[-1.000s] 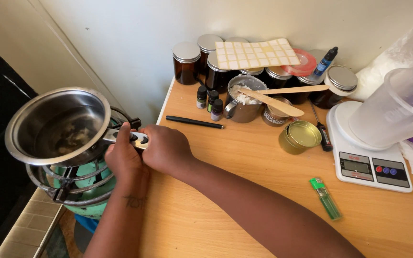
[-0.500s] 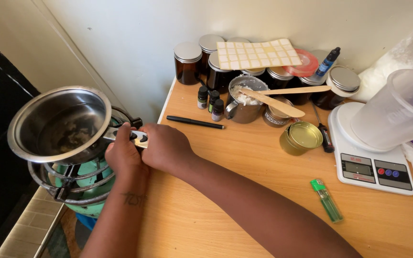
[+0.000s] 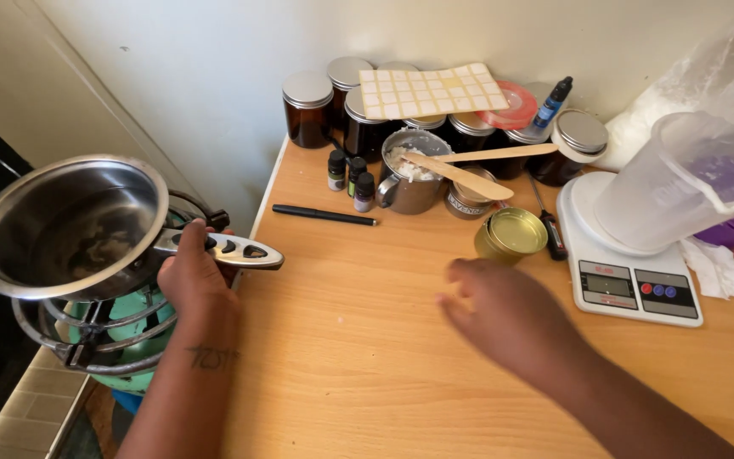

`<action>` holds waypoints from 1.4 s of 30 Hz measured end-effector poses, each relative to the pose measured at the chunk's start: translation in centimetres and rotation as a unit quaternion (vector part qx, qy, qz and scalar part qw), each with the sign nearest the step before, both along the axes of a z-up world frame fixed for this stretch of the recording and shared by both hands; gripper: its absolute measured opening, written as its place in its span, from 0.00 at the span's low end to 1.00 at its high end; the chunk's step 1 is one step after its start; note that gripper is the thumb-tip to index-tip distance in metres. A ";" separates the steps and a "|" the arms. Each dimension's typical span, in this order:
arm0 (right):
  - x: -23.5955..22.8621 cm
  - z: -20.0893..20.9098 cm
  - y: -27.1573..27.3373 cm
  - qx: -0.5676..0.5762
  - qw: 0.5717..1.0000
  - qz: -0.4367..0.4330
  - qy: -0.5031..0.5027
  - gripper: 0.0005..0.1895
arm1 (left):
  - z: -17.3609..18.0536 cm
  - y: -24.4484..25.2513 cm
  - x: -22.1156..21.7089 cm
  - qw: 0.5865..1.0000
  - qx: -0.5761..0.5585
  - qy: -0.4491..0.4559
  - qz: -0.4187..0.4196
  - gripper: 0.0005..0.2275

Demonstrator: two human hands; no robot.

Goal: Heating wax in a pot on a portable stove, monitoring temperature with a thermometer, and adding fragrance oil.

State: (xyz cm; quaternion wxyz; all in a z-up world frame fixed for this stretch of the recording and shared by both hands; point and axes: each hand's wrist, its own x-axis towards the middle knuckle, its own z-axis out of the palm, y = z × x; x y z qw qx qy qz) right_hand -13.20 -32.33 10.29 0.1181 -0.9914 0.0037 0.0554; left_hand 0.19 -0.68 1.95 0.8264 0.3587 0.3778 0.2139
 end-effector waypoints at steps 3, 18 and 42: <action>-0.7 -0.3 -4.4 -0.008 0.993 -0.116 0.037 0.16 | 0.2 -0.1 -0.2 1.000 0.004 0.004 0.004 0.10; 2.0 -6.9 -14.8 -0.086 0.961 -0.179 -0.190 0.16 | 1.8 -0.5 -1.0 0.998 0.026 0.035 -0.048 0.10; 1.4 -7.3 -15.6 -0.022 0.925 -0.176 -0.336 0.12 | 0.9 0.4 -0.6 0.994 -0.039 -0.050 -0.086 0.13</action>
